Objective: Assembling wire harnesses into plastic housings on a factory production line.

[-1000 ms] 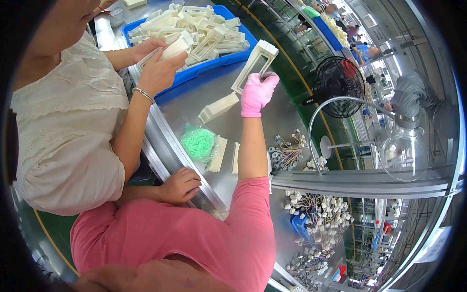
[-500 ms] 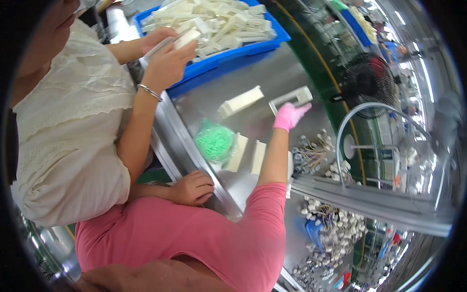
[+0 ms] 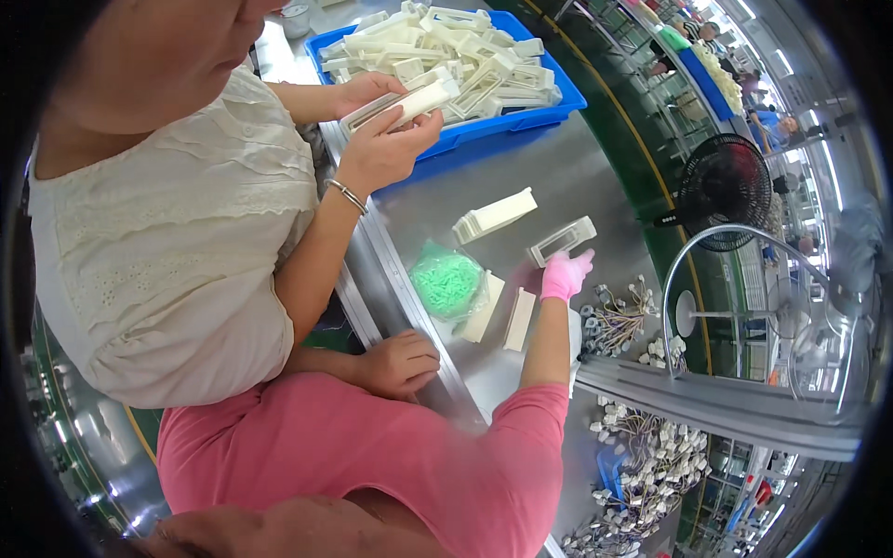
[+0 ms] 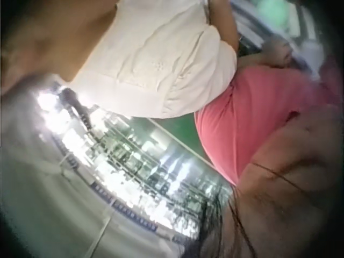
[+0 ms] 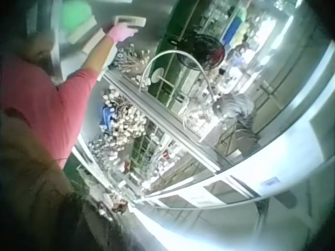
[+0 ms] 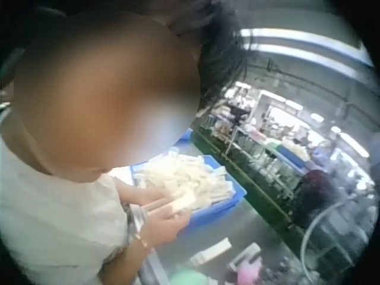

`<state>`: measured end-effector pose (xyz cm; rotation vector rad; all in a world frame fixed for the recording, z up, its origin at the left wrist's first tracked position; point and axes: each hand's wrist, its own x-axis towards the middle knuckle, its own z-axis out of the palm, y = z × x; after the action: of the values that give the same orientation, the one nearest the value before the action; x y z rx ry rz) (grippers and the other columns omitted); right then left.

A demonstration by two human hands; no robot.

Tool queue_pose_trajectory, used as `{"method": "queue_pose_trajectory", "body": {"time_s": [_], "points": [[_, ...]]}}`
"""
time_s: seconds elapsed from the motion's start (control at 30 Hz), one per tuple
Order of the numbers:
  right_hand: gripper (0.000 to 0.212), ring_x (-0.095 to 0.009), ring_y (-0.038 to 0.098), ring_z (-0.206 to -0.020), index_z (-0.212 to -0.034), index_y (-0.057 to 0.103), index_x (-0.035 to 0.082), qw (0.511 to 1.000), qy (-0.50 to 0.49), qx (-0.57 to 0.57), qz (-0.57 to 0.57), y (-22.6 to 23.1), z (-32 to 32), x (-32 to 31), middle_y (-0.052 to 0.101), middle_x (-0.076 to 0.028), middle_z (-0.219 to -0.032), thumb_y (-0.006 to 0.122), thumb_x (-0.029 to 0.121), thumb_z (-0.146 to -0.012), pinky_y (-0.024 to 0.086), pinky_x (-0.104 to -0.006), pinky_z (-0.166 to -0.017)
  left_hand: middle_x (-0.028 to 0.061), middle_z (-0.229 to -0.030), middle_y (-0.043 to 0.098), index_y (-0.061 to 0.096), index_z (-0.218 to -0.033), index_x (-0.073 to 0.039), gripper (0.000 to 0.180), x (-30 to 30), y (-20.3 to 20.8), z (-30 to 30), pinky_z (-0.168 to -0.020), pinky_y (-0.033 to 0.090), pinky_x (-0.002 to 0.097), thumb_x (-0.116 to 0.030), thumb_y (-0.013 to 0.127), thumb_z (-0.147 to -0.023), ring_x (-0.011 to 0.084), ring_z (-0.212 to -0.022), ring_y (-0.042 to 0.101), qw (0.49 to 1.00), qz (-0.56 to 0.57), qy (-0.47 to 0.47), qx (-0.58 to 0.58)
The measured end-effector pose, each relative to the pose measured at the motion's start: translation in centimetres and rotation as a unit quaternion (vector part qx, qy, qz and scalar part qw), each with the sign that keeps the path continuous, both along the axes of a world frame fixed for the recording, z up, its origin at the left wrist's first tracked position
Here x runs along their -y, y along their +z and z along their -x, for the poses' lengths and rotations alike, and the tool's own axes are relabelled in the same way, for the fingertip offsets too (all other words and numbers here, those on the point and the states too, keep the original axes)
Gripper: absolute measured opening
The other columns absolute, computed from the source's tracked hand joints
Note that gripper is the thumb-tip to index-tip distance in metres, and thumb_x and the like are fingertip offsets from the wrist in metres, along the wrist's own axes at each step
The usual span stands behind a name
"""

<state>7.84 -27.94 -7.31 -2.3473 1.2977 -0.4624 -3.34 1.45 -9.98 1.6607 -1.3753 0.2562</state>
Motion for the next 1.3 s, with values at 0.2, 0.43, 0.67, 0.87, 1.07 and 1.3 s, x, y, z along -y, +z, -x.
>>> {"method": "queue_pose_trajectory", "body": {"time_s": [0.2, 0.43, 0.67, 0.87, 1.07, 1.3], "points": [[0.054, -0.03, 0.05, -0.105, -0.126, 0.039, 0.004, 0.989, 0.12, 0.081, -0.042, -1.0, 4.8, -1.5, 0.049, -0.017, -0.115, 0.054, 0.018, -0.075, 0.04, -0.0376, -0.089, 0.0103, -0.058, 0.046, 0.053, -0.057, -0.009, 0.014, -0.2, 4.6, 0.3, -0.05, 0.037, 0.0418, -0.02, 0.059, -0.062, 0.0276, -0.056, 0.046, 0.983, 0.147, 0.06, -0.096], [0.049, -0.024, 0.052, -0.1, -0.124, 0.04, 0.001, 0.947, 0.194, 0.103, -0.235, -3.6, 9.4, -0.9, 0.052, -0.015, -0.107, 0.054, 0.009, -0.077, 0.039, -0.03, -0.086, 0.012, -0.06, 0.048, 0.053, -0.057, -0.008, 0.015, -0.3, 5.0, 0.3, -0.054, 0.038, 0.0429, -0.021, 0.059, -0.062, 0.0288, -0.059, 0.048, 0.984, 0.136, 0.032, -0.108], [0.049, -0.013, 0.053, -0.069, -0.123, 0.04, -0.004, 0.927, 0.24, 0.152, -0.244, -2.4, 10.4, -1.8, 0.055, -0.008, -0.092, 0.052, 0.007, -0.076, 0.044, -0.0243, -0.065, 0.0128, -0.061, 0.049, 0.052, -0.057, -0.007, 0.016, -0.2, 4.5, 0.4, -0.056, 0.039, 0.0435, -0.021, 0.059, -0.062, 0.0294, -0.061, 0.05, 0.984, 0.143, 0.037, -0.1], [0.04, -0.012, 0.054, -0.073, -0.119, 0.047, 0.0, 0.93, 0.251, 0.059, -0.263, 4.2, 7.4, -6.1, 0.058, -0.01, -0.102, 0.049, 0.01, -0.08, 0.044, -0.0241, -0.066, 0.0116, -0.074, 0.052, 0.054, -0.069, -0.005, 0.011, -1.5, 5.7, 0.1, -0.063, 0.04, 0.0412, -0.014, 0.06, -0.065, 0.0287, -0.071, 0.051, 0.988, 0.109, 0.052, -0.091], [0.035, -0.015, 0.057, -0.084, -0.114, 0.051, -0.001, 0.915, 0.385, 0.089, -0.078, 7.6, -1.7, -8.8, 0.059, -0.013, -0.104, 0.049, 0.011, -0.081, 0.045, -0.0249, -0.075, 0.0141, -0.1, 0.049, 0.055, -0.095, -0.002, 0.027, -4.9, 7.5, -2.5, -0.08, 0.037, 0.0417, -0.004, 0.06, -0.068, 0.0308, -0.092, 0.049, 0.987, 0.042, 0.141, -0.058], [0.034, -0.031, 0.055, -0.096, -0.107, 0.057, 0.011, 0.924, 0.365, 0.074, 0.086, 6.9, -15.6, -12.8, 0.059, -0.015, -0.103, 0.046, 0.022, -0.077, 0.043, -0.0388, -0.085, 0.0126, -0.101, 0.051, 0.056, -0.094, -0.003, 0.028, -4.7, 7.4, -3.4, -0.082, 0.035, 0.0409, -0.009, 0.061, -0.068, 0.0293, -0.095, 0.05, 0.981, -0.009, 0.187, -0.059]]}}
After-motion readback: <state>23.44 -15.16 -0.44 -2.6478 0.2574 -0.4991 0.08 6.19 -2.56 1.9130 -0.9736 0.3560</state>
